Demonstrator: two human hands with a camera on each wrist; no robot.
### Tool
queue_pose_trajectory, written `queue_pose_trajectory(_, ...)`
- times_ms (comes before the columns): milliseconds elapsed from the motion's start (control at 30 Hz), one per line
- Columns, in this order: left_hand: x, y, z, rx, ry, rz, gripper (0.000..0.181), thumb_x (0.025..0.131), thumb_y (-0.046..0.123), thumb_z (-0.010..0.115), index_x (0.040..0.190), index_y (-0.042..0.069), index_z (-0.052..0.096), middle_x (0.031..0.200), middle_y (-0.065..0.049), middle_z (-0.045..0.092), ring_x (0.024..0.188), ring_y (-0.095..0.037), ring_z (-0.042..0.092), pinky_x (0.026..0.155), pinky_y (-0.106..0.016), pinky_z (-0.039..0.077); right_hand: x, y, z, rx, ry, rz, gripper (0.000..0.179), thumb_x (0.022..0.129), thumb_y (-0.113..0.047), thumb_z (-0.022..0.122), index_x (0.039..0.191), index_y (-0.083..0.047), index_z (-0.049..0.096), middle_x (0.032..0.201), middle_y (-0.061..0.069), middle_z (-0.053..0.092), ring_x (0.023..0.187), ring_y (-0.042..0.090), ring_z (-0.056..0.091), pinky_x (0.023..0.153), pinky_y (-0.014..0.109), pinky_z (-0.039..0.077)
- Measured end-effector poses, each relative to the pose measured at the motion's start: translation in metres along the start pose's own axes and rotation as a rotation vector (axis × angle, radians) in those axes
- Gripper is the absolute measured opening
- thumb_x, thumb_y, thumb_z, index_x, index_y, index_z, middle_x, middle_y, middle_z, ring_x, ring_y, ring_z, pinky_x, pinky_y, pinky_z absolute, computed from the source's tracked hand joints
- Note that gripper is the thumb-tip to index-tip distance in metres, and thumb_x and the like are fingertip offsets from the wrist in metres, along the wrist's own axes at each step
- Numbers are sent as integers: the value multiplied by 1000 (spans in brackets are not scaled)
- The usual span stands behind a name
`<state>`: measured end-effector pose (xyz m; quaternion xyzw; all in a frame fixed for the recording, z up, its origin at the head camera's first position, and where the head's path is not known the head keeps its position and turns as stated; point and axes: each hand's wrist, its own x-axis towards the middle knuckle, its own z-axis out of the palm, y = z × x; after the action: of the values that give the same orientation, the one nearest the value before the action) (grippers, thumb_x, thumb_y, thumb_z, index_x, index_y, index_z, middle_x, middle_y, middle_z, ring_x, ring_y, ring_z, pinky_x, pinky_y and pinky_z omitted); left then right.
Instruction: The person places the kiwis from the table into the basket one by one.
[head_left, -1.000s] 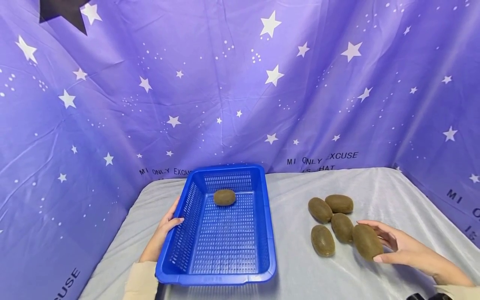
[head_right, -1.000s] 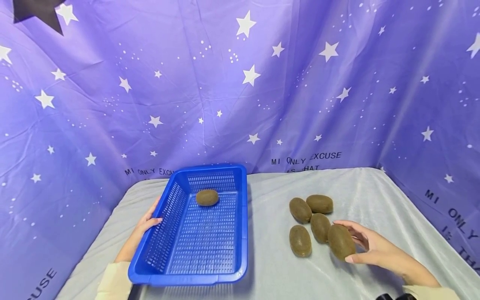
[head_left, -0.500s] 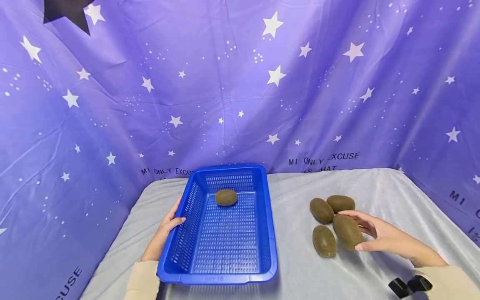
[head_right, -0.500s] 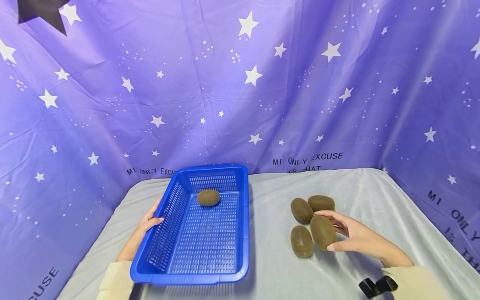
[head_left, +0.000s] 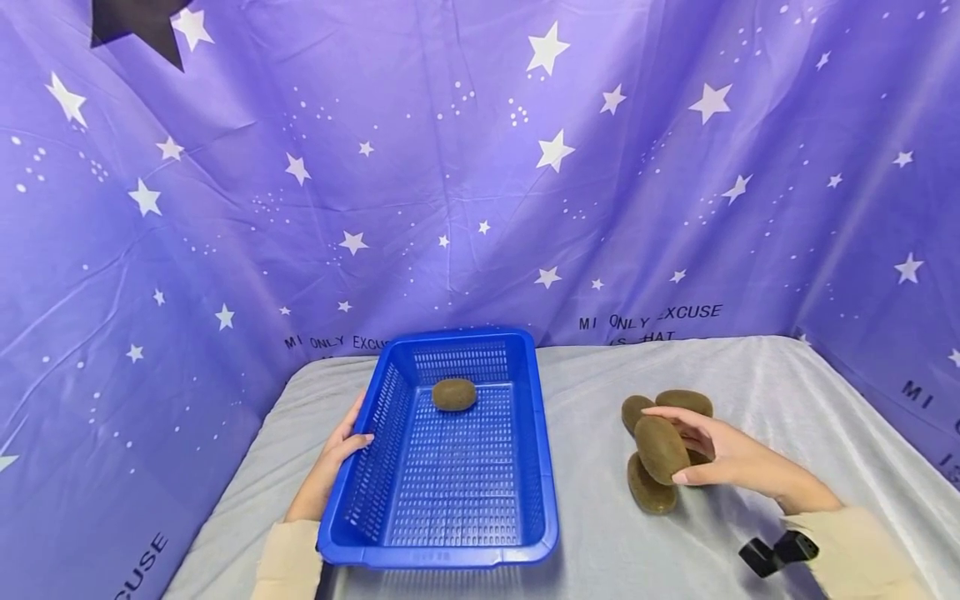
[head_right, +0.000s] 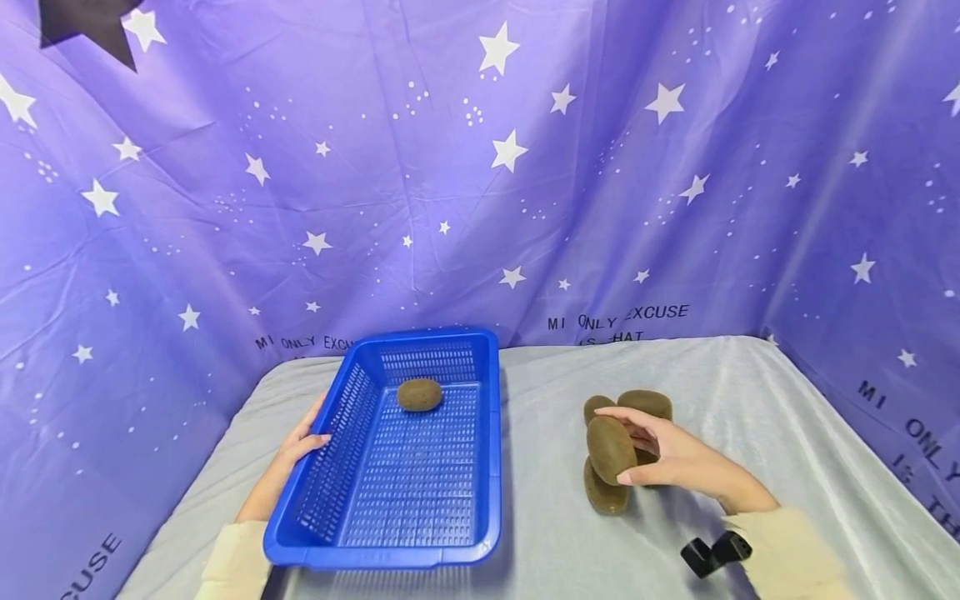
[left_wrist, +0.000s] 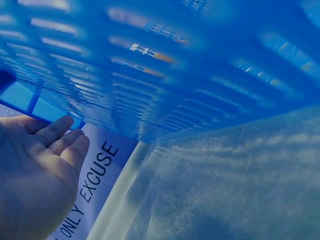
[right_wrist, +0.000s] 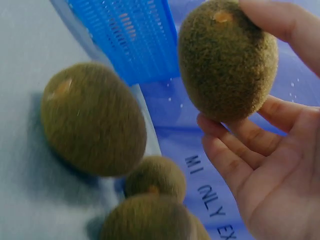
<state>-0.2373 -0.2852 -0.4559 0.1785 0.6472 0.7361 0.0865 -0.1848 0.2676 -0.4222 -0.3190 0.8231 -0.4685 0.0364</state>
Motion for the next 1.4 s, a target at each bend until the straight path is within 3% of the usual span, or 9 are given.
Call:
queue_pose_trajectory(467, 2, -1, 1, 20, 17, 12, 75, 89, -4, 38, 150, 4, -5, 151, -33, -2, 116, -5, 48, 90, -27, 47, 34, -18, 11, 47, -8, -93, 73, 79, -3, 71, 142, -1, 36, 139, -9, 44, 120, -2, 45, 95, 16, 40)
queue_pose_trajectory(733, 0, -2, 3, -3, 7, 13, 76, 88, -5, 37, 148, 1, -8, 150, -33, -4, 113, -3, 51, 89, -25, 48, 50, -29, 19, 57, 2, -41, 75, 79, -9, 73, 144, -11, 36, 143, 8, 42, 123, -3, 41, 98, 16, 37)
queue_pose_trajectory(967, 1, -1, 1, 11, 18, 24, 75, 88, -5, 37, 149, 3, -6, 151, -33, -2, 114, -4, 50, 89, -24, 48, 67, -39, 25, 92, 3, -51, 77, 79, -10, 72, 145, -6, 34, 142, 16, 40, 120, 1, 45, 98, 16, 37)
queue_pose_trajectory(1400, 2, -1, 2, 35, 37, 10, 75, 88, -5, 38, 150, 3, -4, 151, -32, -1, 112, -3, 50, 88, -26, 48, 100, -50, 44, 122, -8, -89, 74, 77, -14, 76, 141, -10, 40, 134, 6, 50, 119, 12, 49, 102, 19, 36)
